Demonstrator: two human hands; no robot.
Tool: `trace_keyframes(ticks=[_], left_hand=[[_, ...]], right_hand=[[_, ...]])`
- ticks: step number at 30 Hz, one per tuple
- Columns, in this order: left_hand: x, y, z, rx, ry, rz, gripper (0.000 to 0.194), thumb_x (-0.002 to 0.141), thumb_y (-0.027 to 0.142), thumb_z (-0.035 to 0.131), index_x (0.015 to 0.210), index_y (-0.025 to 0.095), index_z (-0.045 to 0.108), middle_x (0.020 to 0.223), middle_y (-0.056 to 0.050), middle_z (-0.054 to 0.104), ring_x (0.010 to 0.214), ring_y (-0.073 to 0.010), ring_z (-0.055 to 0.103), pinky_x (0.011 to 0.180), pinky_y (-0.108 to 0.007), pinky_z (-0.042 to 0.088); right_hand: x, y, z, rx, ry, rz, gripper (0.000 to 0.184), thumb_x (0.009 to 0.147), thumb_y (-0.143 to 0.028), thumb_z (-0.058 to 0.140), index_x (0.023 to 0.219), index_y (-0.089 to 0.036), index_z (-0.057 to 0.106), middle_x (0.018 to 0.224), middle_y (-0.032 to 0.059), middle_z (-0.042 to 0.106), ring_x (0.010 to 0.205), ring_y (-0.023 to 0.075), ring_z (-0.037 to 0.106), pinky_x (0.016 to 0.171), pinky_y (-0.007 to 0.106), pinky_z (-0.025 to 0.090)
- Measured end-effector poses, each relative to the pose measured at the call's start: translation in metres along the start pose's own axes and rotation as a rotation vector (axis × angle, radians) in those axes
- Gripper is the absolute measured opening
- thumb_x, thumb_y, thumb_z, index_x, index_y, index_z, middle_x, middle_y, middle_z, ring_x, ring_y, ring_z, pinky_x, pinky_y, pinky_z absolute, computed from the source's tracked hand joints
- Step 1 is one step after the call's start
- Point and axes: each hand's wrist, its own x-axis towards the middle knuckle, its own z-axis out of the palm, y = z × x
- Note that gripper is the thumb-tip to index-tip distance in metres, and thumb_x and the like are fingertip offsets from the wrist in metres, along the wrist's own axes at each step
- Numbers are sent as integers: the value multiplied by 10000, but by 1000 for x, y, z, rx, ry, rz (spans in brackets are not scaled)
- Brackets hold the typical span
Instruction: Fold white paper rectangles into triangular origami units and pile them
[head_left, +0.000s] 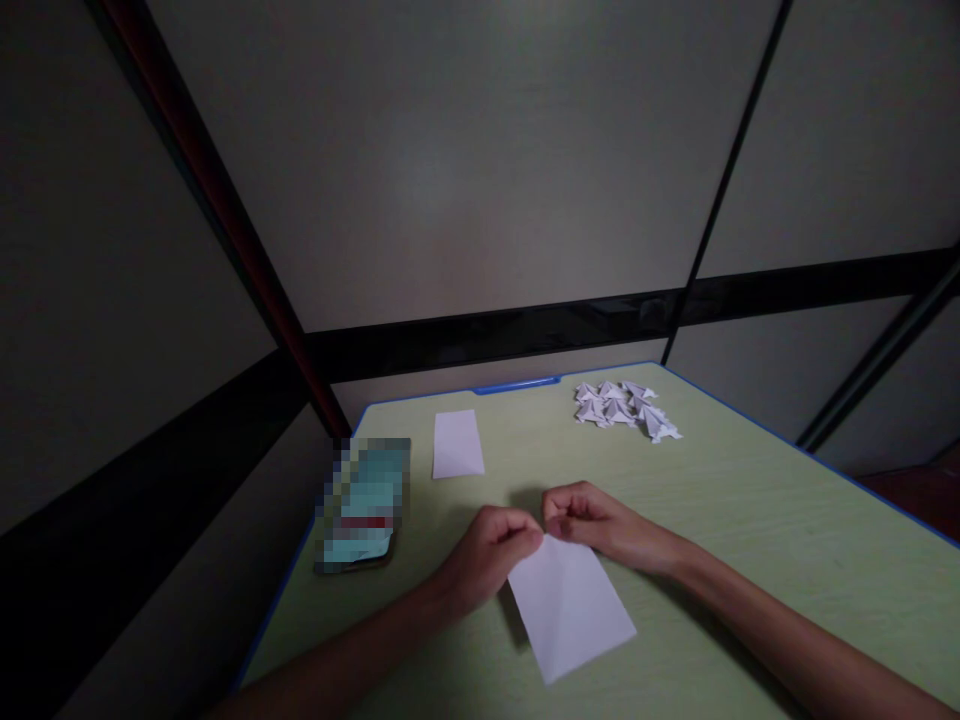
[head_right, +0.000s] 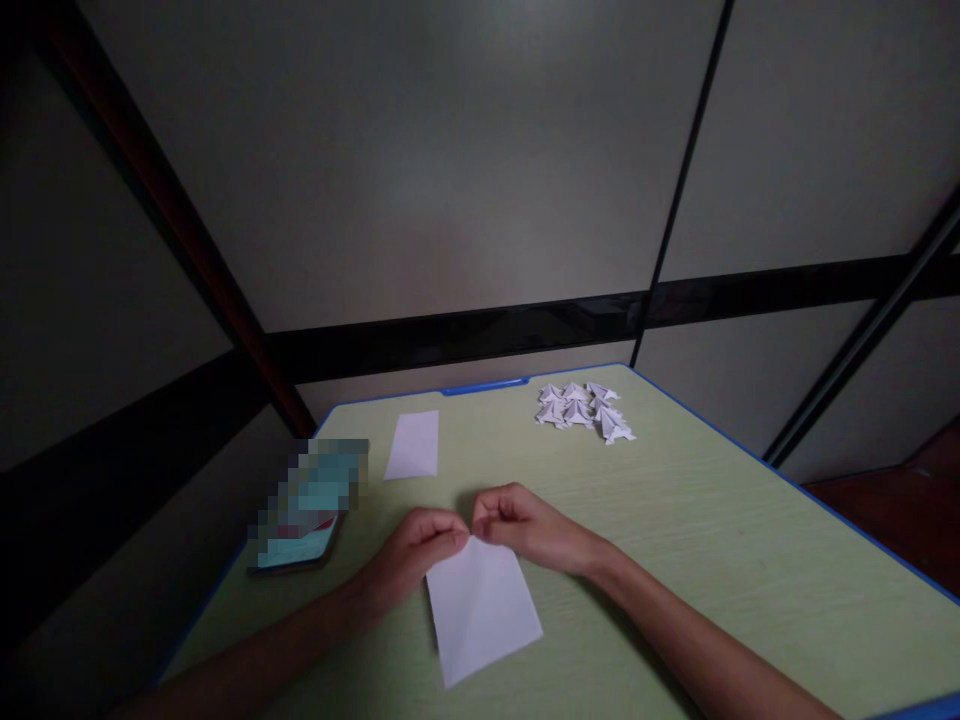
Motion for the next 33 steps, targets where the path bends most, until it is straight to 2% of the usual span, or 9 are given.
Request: trace_keyframes(ticks=[3, 8, 18, 22, 24, 26, 29, 33], left_hand=[[0, 0, -3, 42, -42, 47, 175, 621, 255, 447, 492, 138, 448, 448, 52, 363, 443, -60, 320, 436, -194, 220], [4, 2, -15, 13, -74, 23, 189, 643, 269, 431, 507, 143, 471, 417, 28, 477, 393, -71, 416, 428, -192, 291], [14, -9, -30, 114, -10, 60, 155, 642, 206, 423, 515, 139, 481, 433, 29, 496, 389, -54, 423, 413, -172, 328], [16, -11, -34, 86, 104, 59, 123, 623, 188, 412, 554, 136, 499, 450, 23, 500, 412, -71, 452, 405, -176, 344], [17, -9, -35, -11, 201, 56, 131, 640, 200, 395, 584, 139, 496, 488, 8, 519, 474, -95, 502, 423, -185, 373], [16, -7, -33, -116, 243, 62, 154, 671, 238, 398, 655, 136, 512, 579, -18, 560, 560, -119, 541, 456, -201, 404], [12, -4, -24, -212, 203, 28, 225, 705, 315, 424, 755, 125, 533, 708, -49, 581, 628, -133, 546, 470, -207, 407], [8, -7, -11, -204, 182, -7, 289, 679, 396, 494, 612, 114, 504, 532, 14, 471, 496, -85, 443, 435, -183, 317]], right_hand=[[0, 2, -3, -4, 2, 6, 157, 637, -234, 483, 536, -143, 403, 462, -71, 321, 419, 32, 257, 397, 172, 173], [-2, 5, -13, 58, 137, -1, 147, 623, -220, 469, 523, -148, 390, 451, -75, 322, 400, 26, 259, 381, 163, 172], [6, 14, -9, 90, 224, 9, 212, 614, -270, 517, 506, -153, 378, 432, -81, 321, 389, 23, 252, 376, 162, 171], [3, 14, -21, 170, 307, -12, 213, 626, -272, 513, 513, -156, 375, 426, -81, 326, 374, 23, 260, 376, 165, 171], [0, 13, -30, 214, 398, -48, 186, 627, -261, 508, 535, -156, 385, 439, -75, 356, 374, 27, 281, 379, 169, 171], [-1, 12, -35, 201, 439, -93, 161, 625, -245, 512, 548, -151, 407, 453, -69, 378, 385, 28, 298, 387, 172, 178], [0, 12, -32, 153, 406, -108, 189, 655, -280, 510, 556, -147, 418, 466, -61, 384, 408, 35, 316, 402, 179, 192], [3, 10, -14, 79, 317, -85, 218, 672, -298, 518, 556, -142, 420, 472, -57, 389, 424, 37, 317, 418, 187, 202]])
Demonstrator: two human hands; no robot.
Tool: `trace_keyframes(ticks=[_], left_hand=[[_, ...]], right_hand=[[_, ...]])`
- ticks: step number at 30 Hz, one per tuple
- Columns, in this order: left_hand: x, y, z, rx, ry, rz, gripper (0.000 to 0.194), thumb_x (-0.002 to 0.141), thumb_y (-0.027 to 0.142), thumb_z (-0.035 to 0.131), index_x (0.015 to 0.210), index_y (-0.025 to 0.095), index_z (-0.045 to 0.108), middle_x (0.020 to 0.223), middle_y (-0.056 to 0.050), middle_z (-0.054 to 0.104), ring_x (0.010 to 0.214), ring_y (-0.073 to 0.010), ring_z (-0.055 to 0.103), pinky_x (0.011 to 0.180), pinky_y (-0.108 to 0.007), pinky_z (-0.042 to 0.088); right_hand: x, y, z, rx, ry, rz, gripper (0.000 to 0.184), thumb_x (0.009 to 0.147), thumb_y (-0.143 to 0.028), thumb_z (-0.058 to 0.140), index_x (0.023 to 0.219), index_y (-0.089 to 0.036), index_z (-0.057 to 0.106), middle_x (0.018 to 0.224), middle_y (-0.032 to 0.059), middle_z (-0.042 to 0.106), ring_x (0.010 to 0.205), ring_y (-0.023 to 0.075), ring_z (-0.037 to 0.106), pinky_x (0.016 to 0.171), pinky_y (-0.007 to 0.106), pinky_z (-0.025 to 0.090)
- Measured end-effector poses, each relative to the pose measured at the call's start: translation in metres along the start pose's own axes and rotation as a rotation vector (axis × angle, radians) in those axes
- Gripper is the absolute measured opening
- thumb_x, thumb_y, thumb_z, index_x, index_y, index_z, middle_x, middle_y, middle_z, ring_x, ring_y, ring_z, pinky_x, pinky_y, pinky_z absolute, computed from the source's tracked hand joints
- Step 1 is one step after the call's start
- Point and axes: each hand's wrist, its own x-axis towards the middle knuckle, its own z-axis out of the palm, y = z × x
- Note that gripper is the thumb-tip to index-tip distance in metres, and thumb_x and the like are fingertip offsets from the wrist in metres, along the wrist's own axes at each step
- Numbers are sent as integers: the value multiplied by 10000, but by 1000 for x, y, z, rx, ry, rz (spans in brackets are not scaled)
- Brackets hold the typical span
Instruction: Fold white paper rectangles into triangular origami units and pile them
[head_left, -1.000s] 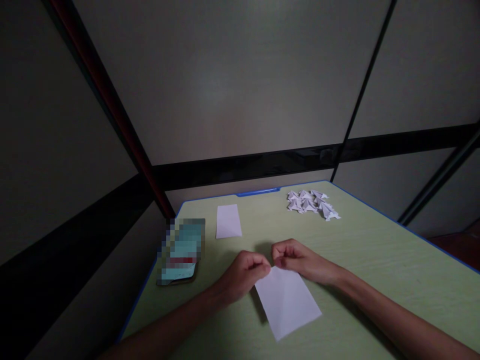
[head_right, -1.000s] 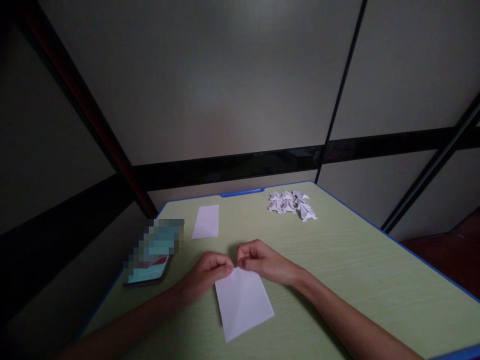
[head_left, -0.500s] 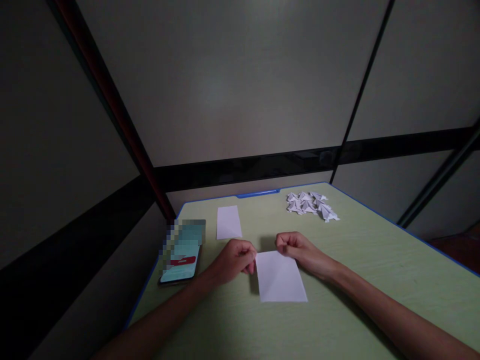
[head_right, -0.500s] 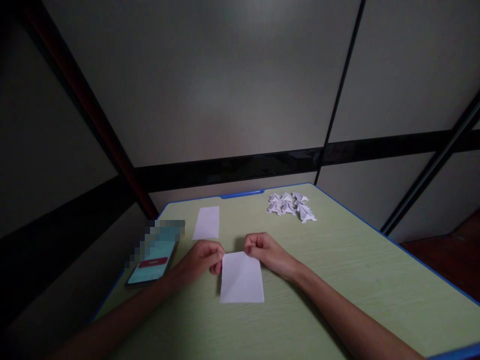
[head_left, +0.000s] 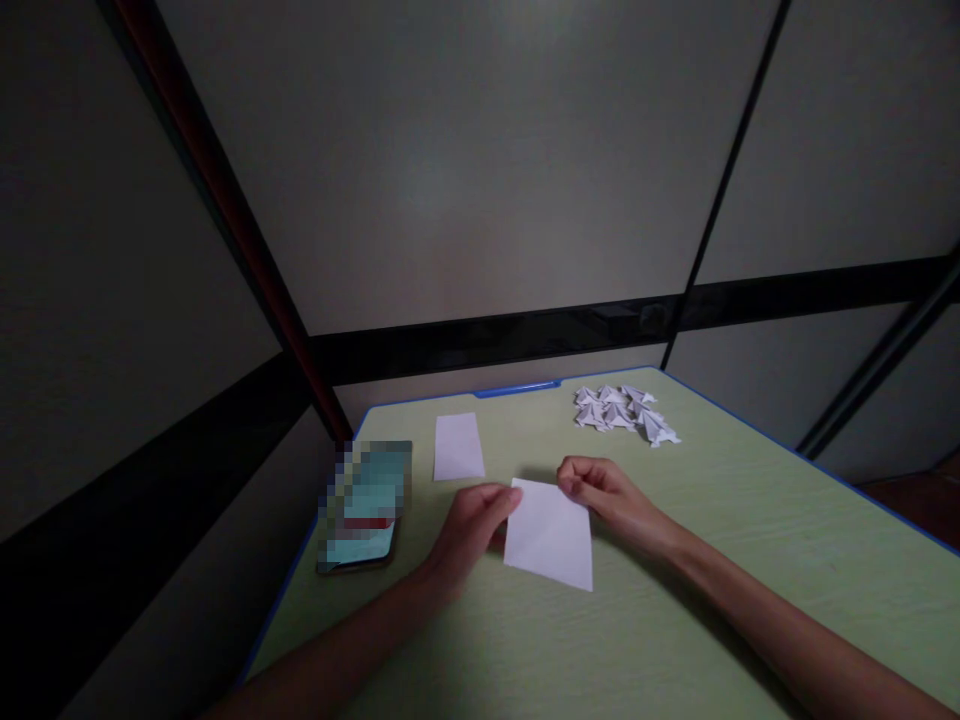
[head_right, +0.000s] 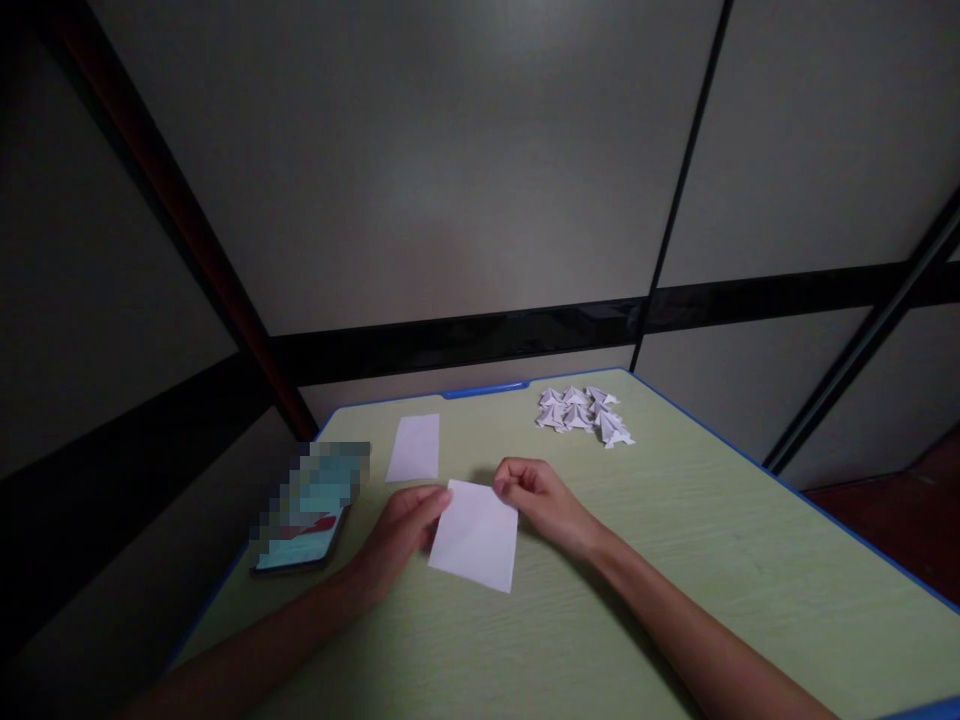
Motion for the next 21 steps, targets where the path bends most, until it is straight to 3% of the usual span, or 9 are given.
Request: trace_keyframes(ticks=[6, 11, 14, 17, 19, 21], left_hand=[[0, -3, 0, 105, 103, 45, 347, 655, 443, 496, 518, 127, 455, 450, 42, 367, 417, -63, 317, 403, -199, 202], [8, -1, -18, 157, 315, 93, 361, 627, 450, 511, 468, 147, 398, 441, 54, 331, 416, -62, 287, 407, -203, 195], [13, -1, -32, 136, 462, 137, 339, 639, 457, 501, 519, 146, 438, 450, 53, 366, 431, -74, 326, 417, -200, 222], [15, 0, -36, 106, 450, 152, 349, 642, 475, 499, 545, 143, 453, 462, 46, 396, 448, -82, 359, 422, -197, 240], [13, -1, -32, 93, 388, 133, 370, 633, 497, 501, 546, 139, 460, 465, 39, 414, 447, -84, 369, 418, -198, 245], [11, -1, -24, 92, 302, 85, 386, 629, 507, 497, 540, 133, 465, 466, 31, 426, 435, -82, 364, 411, -201, 241]], right_hand=[[1, -1, 6, -54, -92, 44, 199, 684, -281, 491, 556, -141, 431, 435, -61, 400, 398, 36, 324, 413, 187, 221], [3, 0, -6, -89, -29, 35, 178, 679, -254, 487, 551, -149, 423, 428, -62, 400, 375, 33, 320, 397, 185, 217], [3, 1, -11, -116, 48, -29, 173, 710, -267, 474, 586, -152, 438, 478, -53, 408, 410, 45, 354, 421, 190, 271], [2, -1, -9, -209, 72, -208, 74, 724, -226, 492, 747, -159, 516, 695, 6, 485, 583, 82, 451, 528, 222, 367], [-1, -2, -6, -312, 56, -331, 187, 712, -178, 520, 897, -194, 543, 1007, 66, 455, 832, 133, 469, 645, 263, 407], [-3, -4, -1, -422, 9, -399, 269, 698, -144, 546, 953, -228, 563, 1172, 69, 364, 999, 172, 407, 779, 324, 391]])
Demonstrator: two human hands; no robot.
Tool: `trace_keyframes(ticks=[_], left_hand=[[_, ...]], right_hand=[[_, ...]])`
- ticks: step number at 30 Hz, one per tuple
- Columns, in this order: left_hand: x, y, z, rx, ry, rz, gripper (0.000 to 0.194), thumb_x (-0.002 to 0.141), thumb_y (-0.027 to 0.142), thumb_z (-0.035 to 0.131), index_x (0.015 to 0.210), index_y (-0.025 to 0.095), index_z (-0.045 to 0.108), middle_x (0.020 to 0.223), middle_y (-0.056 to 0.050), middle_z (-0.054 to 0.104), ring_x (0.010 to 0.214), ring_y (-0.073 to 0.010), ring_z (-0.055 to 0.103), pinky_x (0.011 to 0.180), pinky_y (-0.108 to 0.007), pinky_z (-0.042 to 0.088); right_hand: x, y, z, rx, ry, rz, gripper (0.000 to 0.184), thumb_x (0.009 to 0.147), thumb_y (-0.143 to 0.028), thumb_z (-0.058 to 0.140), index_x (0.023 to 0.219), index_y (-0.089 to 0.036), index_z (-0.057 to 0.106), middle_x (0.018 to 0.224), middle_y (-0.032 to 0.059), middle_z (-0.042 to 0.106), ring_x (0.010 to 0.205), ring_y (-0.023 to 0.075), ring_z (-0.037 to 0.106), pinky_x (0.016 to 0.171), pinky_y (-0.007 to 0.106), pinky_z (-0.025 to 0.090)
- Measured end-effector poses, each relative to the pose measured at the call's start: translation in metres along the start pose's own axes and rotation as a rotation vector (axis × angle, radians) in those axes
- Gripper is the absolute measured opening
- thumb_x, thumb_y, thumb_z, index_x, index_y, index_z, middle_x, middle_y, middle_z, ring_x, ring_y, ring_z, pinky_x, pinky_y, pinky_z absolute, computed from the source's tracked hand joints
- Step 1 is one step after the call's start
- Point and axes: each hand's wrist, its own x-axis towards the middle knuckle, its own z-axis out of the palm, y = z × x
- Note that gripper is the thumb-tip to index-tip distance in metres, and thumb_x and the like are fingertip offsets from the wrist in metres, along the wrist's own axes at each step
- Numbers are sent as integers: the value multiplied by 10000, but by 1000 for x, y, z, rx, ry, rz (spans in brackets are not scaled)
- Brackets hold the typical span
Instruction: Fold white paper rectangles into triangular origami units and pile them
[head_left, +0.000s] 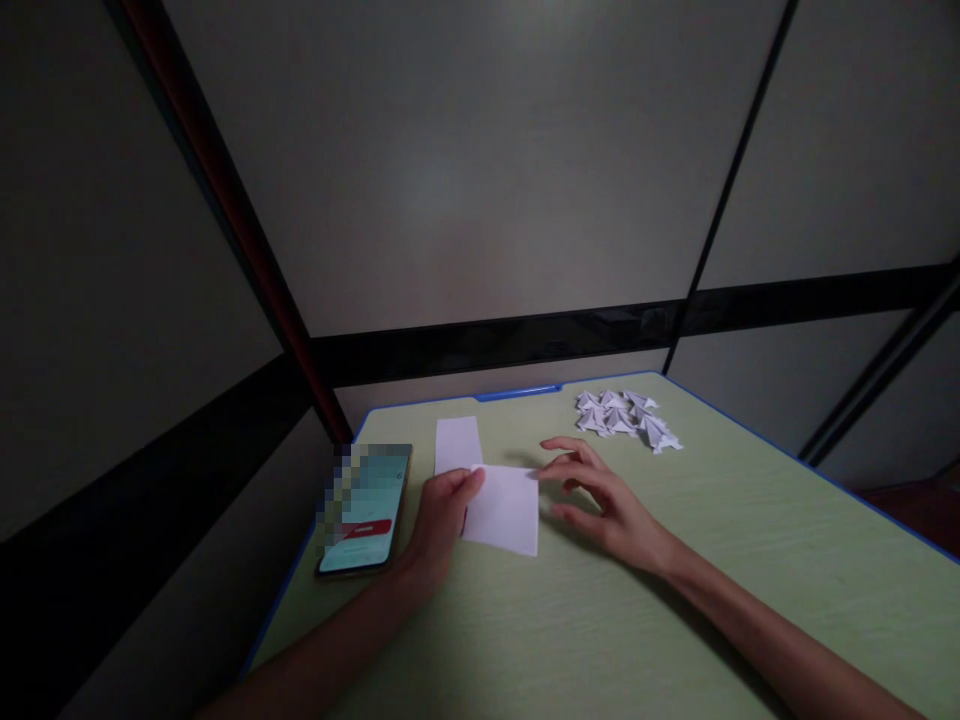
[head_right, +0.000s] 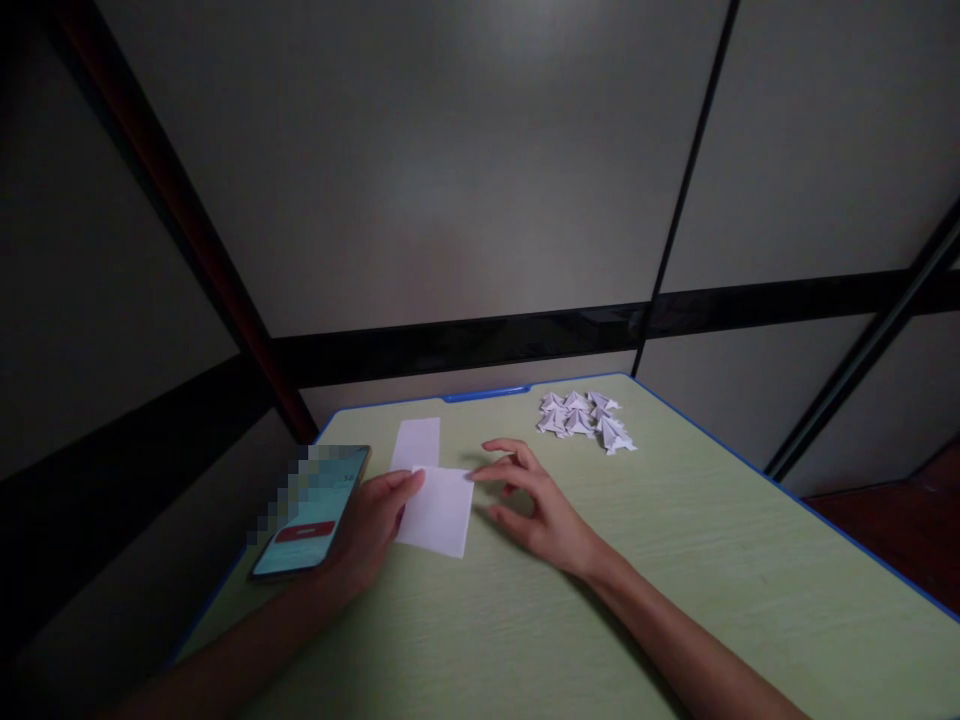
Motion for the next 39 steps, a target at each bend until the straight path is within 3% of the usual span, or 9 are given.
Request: trace_keyframes(ticks=[4, 8, 12, 19, 22, 28, 31, 36, 39], left_hand=[[-8, -2, 12, 26, -96, -43, 377, 616, 489, 509, 519, 127, 462, 441, 36, 397, 406, -69, 319, 397, -203, 202], [-11, -1, 16, 54, -113, -15, 357, 621, 460, 507, 495, 134, 438, 443, 39, 364, 417, -65, 303, 399, -200, 187], [-13, 3, 18, 123, -111, 62, 328, 646, 400, 489, 464, 141, 404, 447, 41, 333, 435, -65, 287, 406, -198, 188], [-14, 2, 21, 187, -122, 141, 309, 681, 333, 465, 450, 143, 389, 449, 42, 320, 452, -69, 303, 423, -198, 209], [-18, 3, 24, 131, -141, 97, 293, 669, 338, 480, 460, 138, 432, 441, 37, 366, 445, -74, 338, 413, -192, 223], [-21, 3, 29, -25, -239, -25, 297, 659, 404, 500, 618, 117, 567, 449, 13, 470, 439, -102, 442, 412, -193, 300], [-20, 3, 27, -21, -213, -24, 286, 660, 390, 498, 600, 115, 552, 461, 14, 465, 433, -89, 418, 414, -190, 288], [-18, 6, 22, 113, -51, 53, 288, 678, 339, 473, 477, 139, 427, 432, 50, 339, 423, -61, 305, 410, -192, 202], [-17, 7, 20, 127, -41, 75, 315, 681, 362, 469, 465, 150, 383, 439, 54, 319, 429, -63, 289, 415, -200, 193]], right_hand=[[-3, -5, 4, -21, -104, -52, 183, 670, -168, 607, 838, -232, 641, 1211, 50, 356, 1056, 188, 380, 902, 380, 317], [-4, -5, 6, 56, -196, -23, 107, 649, -204, 632, 747, -228, 668, 1161, 44, 419, 1065, 190, 381, 870, 374, 348], [-2, -4, 9, 145, -194, 45, 57, 654, -228, 626, 687, -202, 666, 1092, 47, 470, 986, 167, 438, 848, 355, 358], [0, -1, 22, 266, -64, 207, 177, 665, -288, 606, 585, -133, 580, 712, 30, 525, 664, 115, 491, 588, 235, 379], [-1, -1, 26, 253, 19, 307, 232, 654, -344, 600, 580, -130, 551, 579, -6, 499, 557, 96, 446, 518, 216, 342], [-3, 0, 29, 253, 140, 416, 267, 641, -383, 595, 596, -136, 505, 522, -25, 488, 493, 83, 417, 469, 205, 324], [-1, -1, 28, 273, 156, 378, 243, 652, -360, 592, 594, -142, 502, 556, -18, 495, 523, 88, 435, 491, 210, 342], [2, -4, 23, 379, 115, 239, 187, 671, -274, 592, 565, -141, 516, 874, 49, 534, 829, 130, 498, 727, 252, 380], [2, -2, 20, 425, 35, 229, 135, 636, -251, 628, 632, -144, 546, 962, 56, 502, 824, 124, 498, 699, 247, 395]])
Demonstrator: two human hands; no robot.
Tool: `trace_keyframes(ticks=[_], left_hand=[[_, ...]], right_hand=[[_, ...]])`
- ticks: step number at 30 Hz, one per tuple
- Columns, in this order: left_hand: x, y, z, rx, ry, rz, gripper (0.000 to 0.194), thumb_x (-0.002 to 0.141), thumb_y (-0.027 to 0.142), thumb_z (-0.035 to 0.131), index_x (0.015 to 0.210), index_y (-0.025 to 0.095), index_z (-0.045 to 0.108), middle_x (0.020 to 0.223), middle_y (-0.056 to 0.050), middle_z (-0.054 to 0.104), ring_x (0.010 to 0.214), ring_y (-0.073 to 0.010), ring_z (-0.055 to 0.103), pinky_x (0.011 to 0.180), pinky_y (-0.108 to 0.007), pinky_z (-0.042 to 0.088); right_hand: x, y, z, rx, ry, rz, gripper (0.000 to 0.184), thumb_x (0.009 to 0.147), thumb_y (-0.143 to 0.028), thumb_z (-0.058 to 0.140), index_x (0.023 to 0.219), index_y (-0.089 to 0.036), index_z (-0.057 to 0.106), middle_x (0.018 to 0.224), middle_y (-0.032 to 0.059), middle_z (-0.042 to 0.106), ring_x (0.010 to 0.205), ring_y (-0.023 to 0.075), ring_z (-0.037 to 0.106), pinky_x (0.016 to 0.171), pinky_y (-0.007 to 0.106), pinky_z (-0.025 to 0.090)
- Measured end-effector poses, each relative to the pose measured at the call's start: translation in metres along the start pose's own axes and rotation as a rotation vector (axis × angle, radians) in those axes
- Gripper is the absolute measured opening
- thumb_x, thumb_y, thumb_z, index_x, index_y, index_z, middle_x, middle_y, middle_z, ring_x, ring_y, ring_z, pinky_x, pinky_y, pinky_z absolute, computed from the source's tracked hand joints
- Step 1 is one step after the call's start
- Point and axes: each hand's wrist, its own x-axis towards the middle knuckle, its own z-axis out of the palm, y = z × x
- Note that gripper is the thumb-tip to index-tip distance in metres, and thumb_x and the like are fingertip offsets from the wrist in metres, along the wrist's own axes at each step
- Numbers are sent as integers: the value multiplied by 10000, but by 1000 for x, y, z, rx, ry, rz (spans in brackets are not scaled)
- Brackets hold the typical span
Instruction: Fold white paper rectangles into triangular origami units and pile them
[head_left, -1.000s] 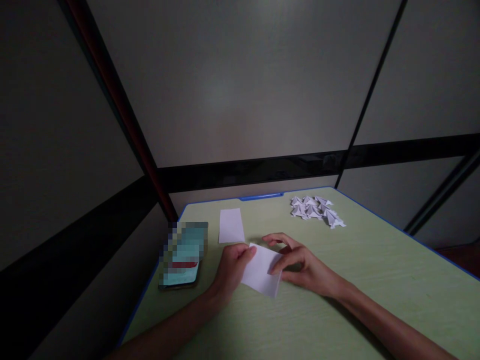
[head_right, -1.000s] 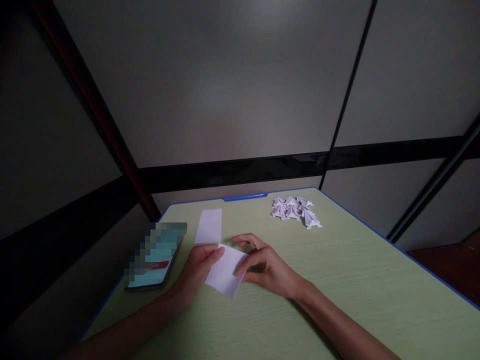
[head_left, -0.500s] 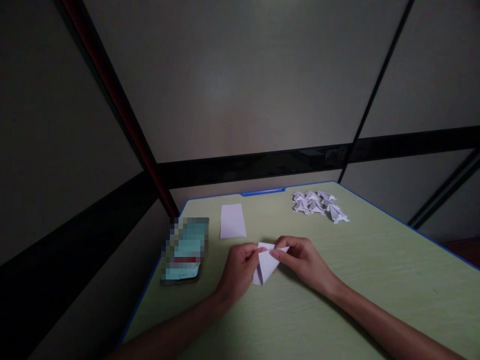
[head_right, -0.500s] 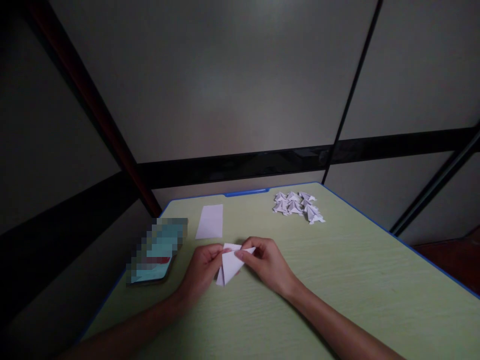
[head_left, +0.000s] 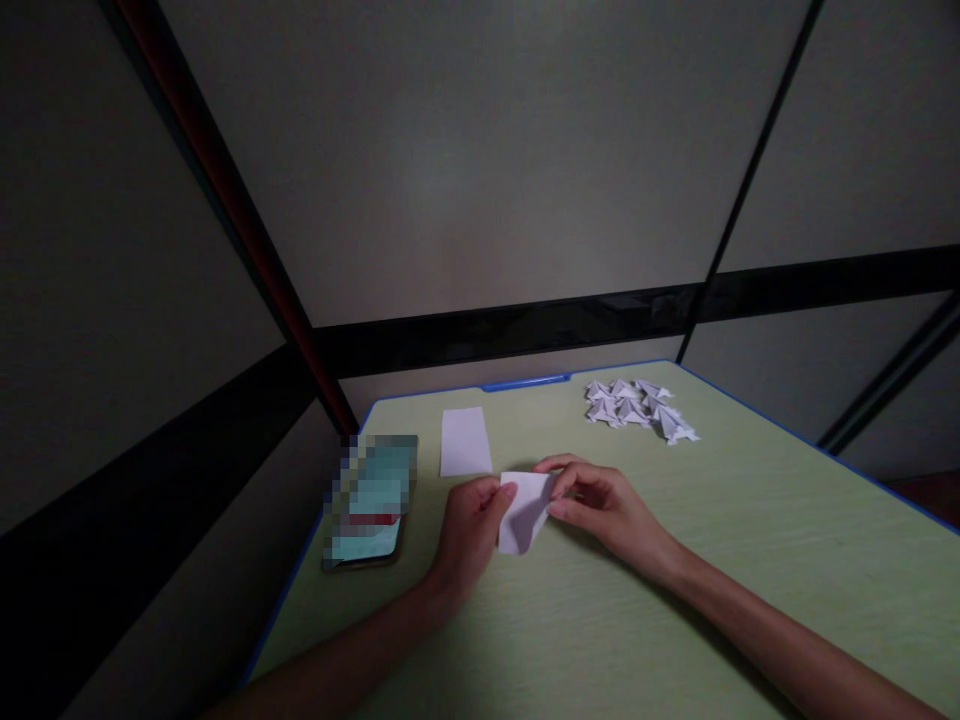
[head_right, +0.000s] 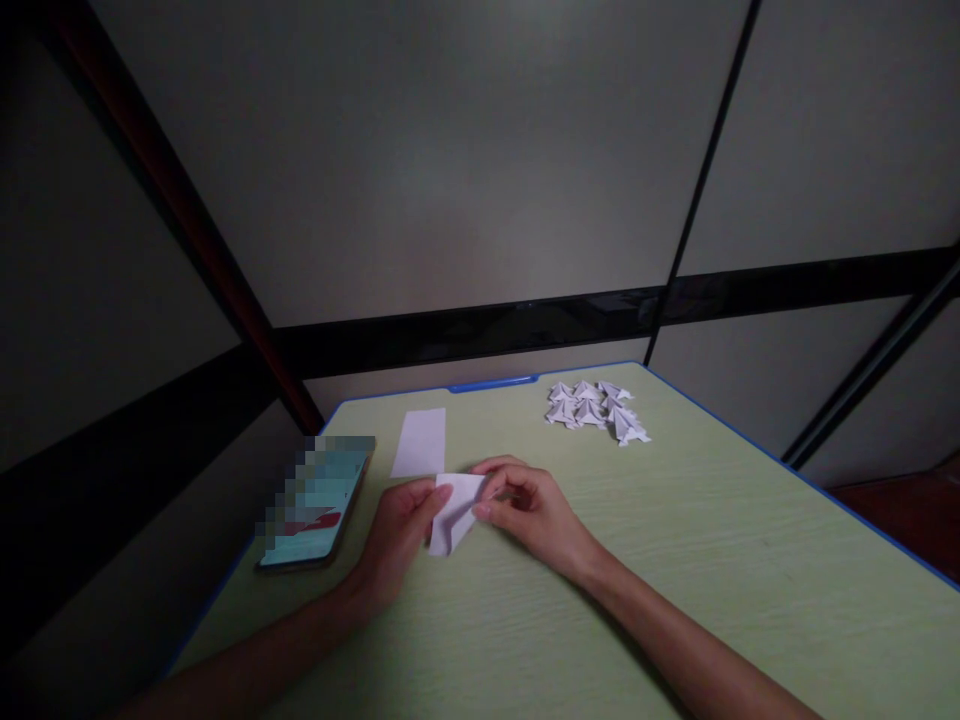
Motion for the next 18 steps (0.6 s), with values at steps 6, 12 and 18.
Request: trace_keyframes(ticks=[6, 12, 18], left_hand=[[4, -4, -5, -41, 47, 11, 351, 674, 405, 480, 466, 159, 339, 446, 61, 276, 435, -59, 254, 411, -197, 185], [4, -6, -4, -165, 124, -21, 330, 661, 398, 510, 483, 145, 395, 443, 54, 349, 429, -55, 303, 398, -178, 220], [0, 6, -1, -343, 2, -119, 218, 570, 293, 617, 653, 106, 542, 573, -7, 570, 539, -117, 525, 502, -212, 400]], right_hand=[[-3, 1, -6, -89, -134, 39, 196, 623, -294, 639, 738, -145, 585, 745, 5, 487, 573, 64, 437, 490, 189, 356], [-6, -3, -2, -396, -187, -132, 340, 585, -214, 674, 916, -197, 597, 968, 61, 518, 842, 158, 498, 650, 261, 429], [-3, 1, -4, -257, -1, -195, 48, 648, -174, 626, 676, -200, 655, 1084, 53, 485, 893, 145, 511, 782, 285, 404]])
